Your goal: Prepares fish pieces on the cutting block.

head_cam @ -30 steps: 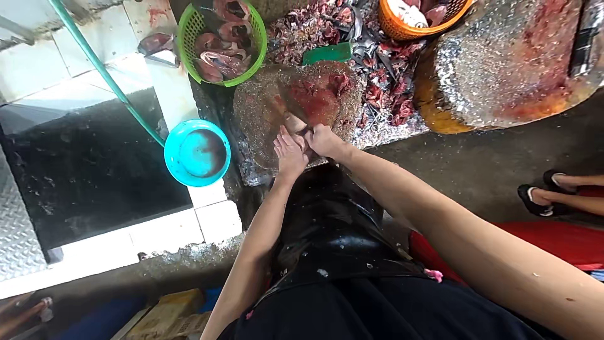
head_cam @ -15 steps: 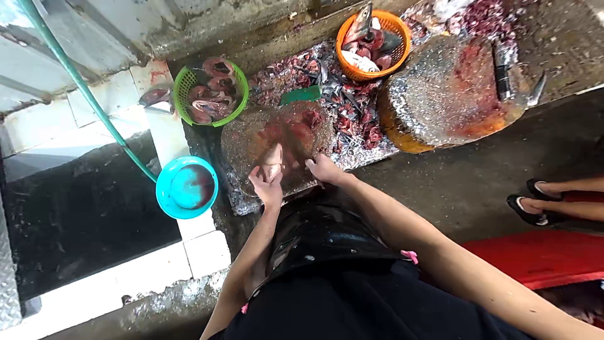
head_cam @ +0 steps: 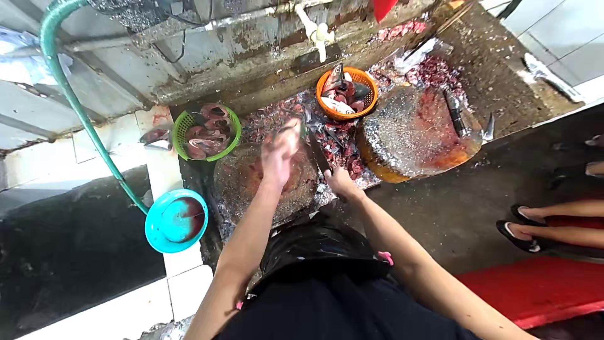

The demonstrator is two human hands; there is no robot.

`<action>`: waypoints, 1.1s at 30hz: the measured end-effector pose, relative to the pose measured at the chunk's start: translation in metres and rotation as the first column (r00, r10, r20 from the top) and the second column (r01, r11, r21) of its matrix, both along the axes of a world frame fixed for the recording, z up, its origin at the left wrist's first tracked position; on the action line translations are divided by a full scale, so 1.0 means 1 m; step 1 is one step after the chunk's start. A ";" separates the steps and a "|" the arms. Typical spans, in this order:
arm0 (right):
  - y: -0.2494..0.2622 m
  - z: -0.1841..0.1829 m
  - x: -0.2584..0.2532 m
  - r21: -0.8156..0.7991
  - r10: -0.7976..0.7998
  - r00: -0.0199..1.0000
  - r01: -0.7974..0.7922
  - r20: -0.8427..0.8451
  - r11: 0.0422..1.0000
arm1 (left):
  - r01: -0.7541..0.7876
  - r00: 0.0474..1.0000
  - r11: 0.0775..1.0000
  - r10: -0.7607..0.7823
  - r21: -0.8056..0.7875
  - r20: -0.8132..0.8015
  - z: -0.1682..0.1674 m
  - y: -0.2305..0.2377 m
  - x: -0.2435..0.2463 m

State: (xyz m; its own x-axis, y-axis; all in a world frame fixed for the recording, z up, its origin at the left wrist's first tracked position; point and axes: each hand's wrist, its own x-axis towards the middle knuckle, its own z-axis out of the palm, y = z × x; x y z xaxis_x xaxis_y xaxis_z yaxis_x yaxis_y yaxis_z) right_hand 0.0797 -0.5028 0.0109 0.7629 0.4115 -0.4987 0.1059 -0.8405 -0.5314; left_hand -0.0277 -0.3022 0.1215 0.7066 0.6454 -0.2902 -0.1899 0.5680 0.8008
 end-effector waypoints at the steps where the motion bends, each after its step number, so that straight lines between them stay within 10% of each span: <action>1: 0.001 0.001 -0.004 -0.006 -0.022 1.000 0.022 0.001 1.000 | 0.116 0.990 0.993 -0.117 0.015 0.082 0.012 0.000 0.021; 4: 0.005 0.005 -0.016 -0.038 -0.050 0.999 0.050 0.004 0.998 | 0.388 0.897 0.912 -0.407 0.137 0.173 0.021 0.006 0.066; 9: 0.005 0.002 -0.028 0.056 -0.095 0.995 0.095 0.007 0.994 | 0.491 0.871 0.804 -0.447 0.335 -0.204 -0.008 0.032 0.037; 15: 0.015 0.003 -0.064 -0.012 0.107 0.967 -0.107 0.231 0.994 | 0.417 0.783 0.728 0.017 0.545 -0.622 -0.068 0.136 -0.019; 21: 0.026 0.004 -0.065 -0.168 0.146 0.965 -0.110 0.218 0.980 | 0.467 0.533 0.458 0.537 0.757 -0.654 -0.064 0.266 -0.016; 27: 0.053 0.029 -0.071 -0.232 0.244 0.959 -0.207 0.143 0.950 | 0.882 0.464 -0.153 0.445 0.445 -0.766 -0.076 0.374 0.034; 30: 0.094 0.031 -0.075 -0.034 0.491 0.869 -0.494 -0.065 0.869 | 0.897 0.420 -0.325 0.410 0.300 -0.810 -0.092 0.406 0.051; 33: 0.122 0.016 -0.061 -0.046 0.688 0.661 -0.730 -0.298 0.682 | 0.911 0.391 -0.302 0.408 0.283 -0.825 -0.096 0.417 0.053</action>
State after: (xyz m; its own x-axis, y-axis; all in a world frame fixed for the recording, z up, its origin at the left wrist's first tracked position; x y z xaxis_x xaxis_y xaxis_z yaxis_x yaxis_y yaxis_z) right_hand 0.0186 -0.3809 0.0267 0.1185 0.6816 -0.7221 0.5926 -0.6320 -0.4994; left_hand 0.0256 0.1149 0.0251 0.9028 0.3440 -0.2581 0.3362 -0.9388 -0.0750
